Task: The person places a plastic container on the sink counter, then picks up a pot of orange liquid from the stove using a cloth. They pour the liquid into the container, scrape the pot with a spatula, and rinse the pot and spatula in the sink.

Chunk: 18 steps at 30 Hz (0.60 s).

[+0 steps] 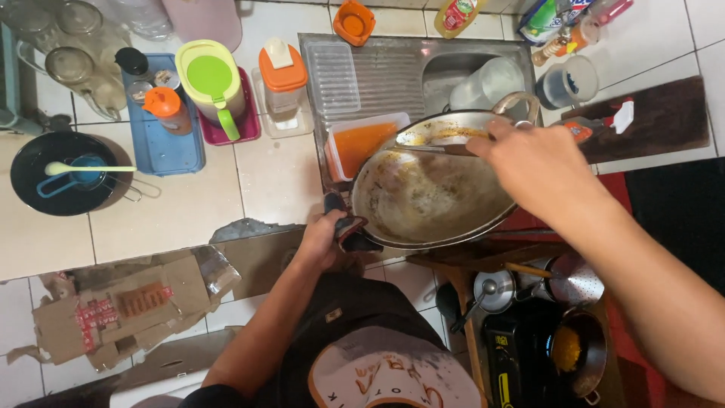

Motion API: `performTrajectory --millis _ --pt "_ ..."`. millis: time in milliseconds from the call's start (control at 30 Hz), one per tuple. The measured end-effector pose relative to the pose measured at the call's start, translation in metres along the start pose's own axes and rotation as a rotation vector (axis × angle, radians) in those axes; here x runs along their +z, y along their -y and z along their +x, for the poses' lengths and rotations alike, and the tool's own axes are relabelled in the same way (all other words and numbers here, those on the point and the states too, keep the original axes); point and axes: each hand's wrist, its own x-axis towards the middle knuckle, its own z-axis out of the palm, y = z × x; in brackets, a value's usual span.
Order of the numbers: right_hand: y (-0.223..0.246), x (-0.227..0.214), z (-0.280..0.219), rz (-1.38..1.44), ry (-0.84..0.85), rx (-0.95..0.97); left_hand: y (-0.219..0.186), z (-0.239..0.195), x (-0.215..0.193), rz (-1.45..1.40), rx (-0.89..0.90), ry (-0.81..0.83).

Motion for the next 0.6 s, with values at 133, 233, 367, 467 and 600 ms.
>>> performTrajectory --millis 133,233,367,467,600 --pt "-0.012 -0.012 -0.004 -0.066 0.215 -0.001 -0.014 -0.006 -0.005 -0.023 -0.096 0.075" --pt "-0.022 -0.025 -0.016 -0.112 0.123 0.005 -0.014 -0.005 -0.006 -0.019 -0.104 0.052" --pt "-0.037 -0.034 -0.025 -0.201 0.279 0.203 -0.019 -0.011 -0.005 0.026 -0.077 0.086" --pt "-0.066 -0.007 -0.037 -0.362 0.345 0.252 -0.018 -0.012 -0.005 0.021 -0.059 0.107" --pt "-0.118 0.055 -0.071 0.167 -0.038 0.193 -0.02 -0.019 -0.001 0.011 -0.07 0.085"
